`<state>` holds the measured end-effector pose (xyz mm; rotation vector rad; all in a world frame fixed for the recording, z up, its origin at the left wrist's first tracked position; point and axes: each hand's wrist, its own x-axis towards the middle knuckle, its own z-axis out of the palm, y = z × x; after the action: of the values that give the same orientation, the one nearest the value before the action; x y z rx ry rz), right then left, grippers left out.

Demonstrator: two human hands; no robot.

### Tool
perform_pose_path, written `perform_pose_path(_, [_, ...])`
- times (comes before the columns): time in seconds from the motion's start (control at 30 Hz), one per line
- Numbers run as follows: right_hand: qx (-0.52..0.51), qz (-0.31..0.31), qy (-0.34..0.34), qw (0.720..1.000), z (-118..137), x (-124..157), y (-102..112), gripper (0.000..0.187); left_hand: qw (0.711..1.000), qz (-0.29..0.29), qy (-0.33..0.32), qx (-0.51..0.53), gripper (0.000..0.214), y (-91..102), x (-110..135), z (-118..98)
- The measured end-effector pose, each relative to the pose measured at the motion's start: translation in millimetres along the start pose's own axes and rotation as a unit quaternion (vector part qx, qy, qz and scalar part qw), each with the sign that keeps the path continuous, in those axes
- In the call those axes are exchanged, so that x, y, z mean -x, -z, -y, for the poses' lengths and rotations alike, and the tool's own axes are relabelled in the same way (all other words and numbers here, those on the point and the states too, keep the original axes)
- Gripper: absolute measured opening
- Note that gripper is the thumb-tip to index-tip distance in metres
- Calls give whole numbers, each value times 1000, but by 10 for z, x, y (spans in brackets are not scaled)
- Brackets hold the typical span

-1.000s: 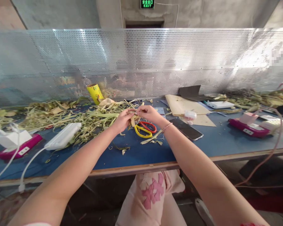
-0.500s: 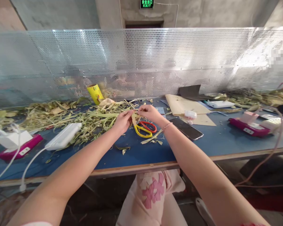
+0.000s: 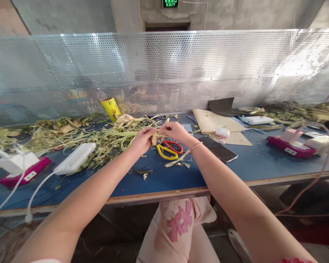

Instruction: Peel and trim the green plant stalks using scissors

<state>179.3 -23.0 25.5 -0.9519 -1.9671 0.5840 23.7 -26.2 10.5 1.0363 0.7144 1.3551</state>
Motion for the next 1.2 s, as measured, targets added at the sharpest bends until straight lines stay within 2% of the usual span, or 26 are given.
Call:
perform_pose_path(0.17, [46, 6, 2, 999, -6, 8, -32, 22, 999, 1, 31, -33, 19, 6, 9, 15])
perform_pose_path(0.3, [34, 12, -8, 999, -13, 7, -58, 22, 998, 18, 48, -41, 17, 19, -2, 18])
perform_pose_path(0.4, [21, -1, -11, 1000, -33, -6, -89, 24, 998, -2, 57, -36, 14, 18, -15, 5])
perform_pose_path(0.5, [-3, -37, -25, 999, -73, -24, -136, 26, 998, -38, 33, -29, 14, -12, -4, -19])
perform_pose_path(0.63, [-98, -85, -47, 990, -88, -30, -208, 29, 998, -61, 3, -21, 19, -66, 30, -28])
perform_pose_path(0.77, [-192, -82, -92, 974, -33, -17, -293, 24, 996, -69, -42, -42, 24, -58, 10, 25])
perform_pose_path(0.83, [-205, -88, -108, 969, -17, -15, -335, 22, 993, -74, -65, -60, 26, -26, -28, 67])
perform_pose_path(0.93, [-122, -141, -81, 979, -33, -18, -378, 17, 982, -105, -104, -114, 25, 34, -83, 122])
perform_pose_path(1.03, [-24, -195, -42, 980, -73, -21, -391, 19, 953, -140, -163, -216, 21, 67, -91, 133])
perform_pose_path(1.13, [13, -209, -40, 977, -100, -20, -375, 25, 916, -146, -225, -298, 17, 48, -41, 101])
perform_pose_path(1.2, [34, -209, -39, 977, -107, -17, -350, 28, 903, -130, -254, -321, 15, 20, -3, 79])
